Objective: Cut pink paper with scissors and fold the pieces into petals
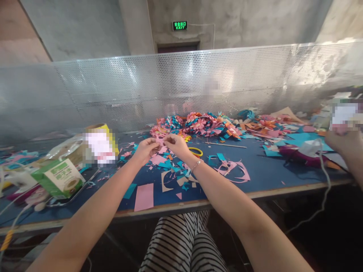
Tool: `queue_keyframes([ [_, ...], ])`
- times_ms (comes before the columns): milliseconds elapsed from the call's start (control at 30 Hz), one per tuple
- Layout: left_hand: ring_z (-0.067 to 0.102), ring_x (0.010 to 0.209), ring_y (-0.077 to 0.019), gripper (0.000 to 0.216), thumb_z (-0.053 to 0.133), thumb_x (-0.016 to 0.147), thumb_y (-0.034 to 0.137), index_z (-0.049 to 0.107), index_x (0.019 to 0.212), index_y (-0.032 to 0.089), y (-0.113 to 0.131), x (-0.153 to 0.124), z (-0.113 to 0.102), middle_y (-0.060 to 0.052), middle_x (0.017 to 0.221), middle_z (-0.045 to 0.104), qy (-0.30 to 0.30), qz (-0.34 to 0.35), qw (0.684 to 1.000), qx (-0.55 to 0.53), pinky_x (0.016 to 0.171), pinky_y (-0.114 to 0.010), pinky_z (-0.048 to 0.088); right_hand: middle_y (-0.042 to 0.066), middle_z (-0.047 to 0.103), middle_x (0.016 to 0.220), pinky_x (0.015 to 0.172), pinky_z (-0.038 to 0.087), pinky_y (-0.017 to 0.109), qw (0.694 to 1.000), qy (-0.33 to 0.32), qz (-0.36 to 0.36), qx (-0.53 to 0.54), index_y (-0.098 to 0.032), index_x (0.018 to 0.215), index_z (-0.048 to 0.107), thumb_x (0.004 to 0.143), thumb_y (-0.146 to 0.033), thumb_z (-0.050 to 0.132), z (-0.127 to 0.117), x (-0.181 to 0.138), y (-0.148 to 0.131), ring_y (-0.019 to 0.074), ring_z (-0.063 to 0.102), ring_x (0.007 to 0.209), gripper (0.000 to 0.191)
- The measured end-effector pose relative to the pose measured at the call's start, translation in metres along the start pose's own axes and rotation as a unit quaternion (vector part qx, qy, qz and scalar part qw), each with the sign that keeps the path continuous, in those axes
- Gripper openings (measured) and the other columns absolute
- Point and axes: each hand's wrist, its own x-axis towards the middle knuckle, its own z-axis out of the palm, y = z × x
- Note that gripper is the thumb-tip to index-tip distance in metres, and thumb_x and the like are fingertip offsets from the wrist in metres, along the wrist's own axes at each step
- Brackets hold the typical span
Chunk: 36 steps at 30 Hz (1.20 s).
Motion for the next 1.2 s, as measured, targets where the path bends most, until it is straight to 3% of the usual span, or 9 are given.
queue_keyframes([
  [200,0.055,0.054,-0.0077,0.025,0.078,0.048,0.019,0.060,0.064,0.012,0.002,-0.002,0.003,0.000,0.059,0.060,-0.009,0.001,1.000,0.007,0.058,-0.022,0.045,0.000,0.055,0.069,0.060,0.042,0.026,0.997,0.007,-0.033,-0.066,-0.017,0.074,0.053,0.068,-0.022,0.053,0.002,-0.003,-0.006,0.0108,0.050,0.062,0.008],
  [500,0.054,0.056,-0.0069,0.016,0.075,0.056,0.019,0.064,0.065,0.012,-0.005,0.001,-0.003,-0.001,0.061,0.060,-0.037,-0.022,0.999,0.015,0.060,-0.022,0.043,0.003,0.055,0.076,0.065,0.044,0.028,0.985,-0.008,-0.103,-0.138,-0.019,0.069,0.052,0.071,-0.014,0.048,0.002,-0.005,-0.013,0.0138,0.052,0.072,0.006],
  [833,0.055,0.057,-0.0081,0.022,0.076,0.054,0.023,0.065,0.069,0.012,-0.008,0.004,-0.006,-0.001,0.062,0.061,-0.040,-0.017,0.999,0.017,0.062,-0.023,0.045,0.003,0.053,0.078,0.064,0.044,0.027,0.983,-0.020,-0.090,-0.158,-0.018,0.072,0.050,0.072,-0.015,0.048,0.003,-0.003,-0.005,0.0137,0.050,0.071,0.004],
  [1200,0.052,0.054,-0.0074,0.019,0.075,0.053,0.019,0.062,0.064,0.012,-0.006,0.002,0.001,0.000,0.058,0.058,0.002,-0.006,1.000,-0.004,0.061,-0.024,0.043,0.003,0.055,0.080,0.070,0.047,0.030,0.993,-0.016,-0.073,-0.094,-0.019,0.078,0.051,0.073,-0.017,0.049,0.006,-0.003,-0.002,0.0147,0.055,0.078,0.006],
])
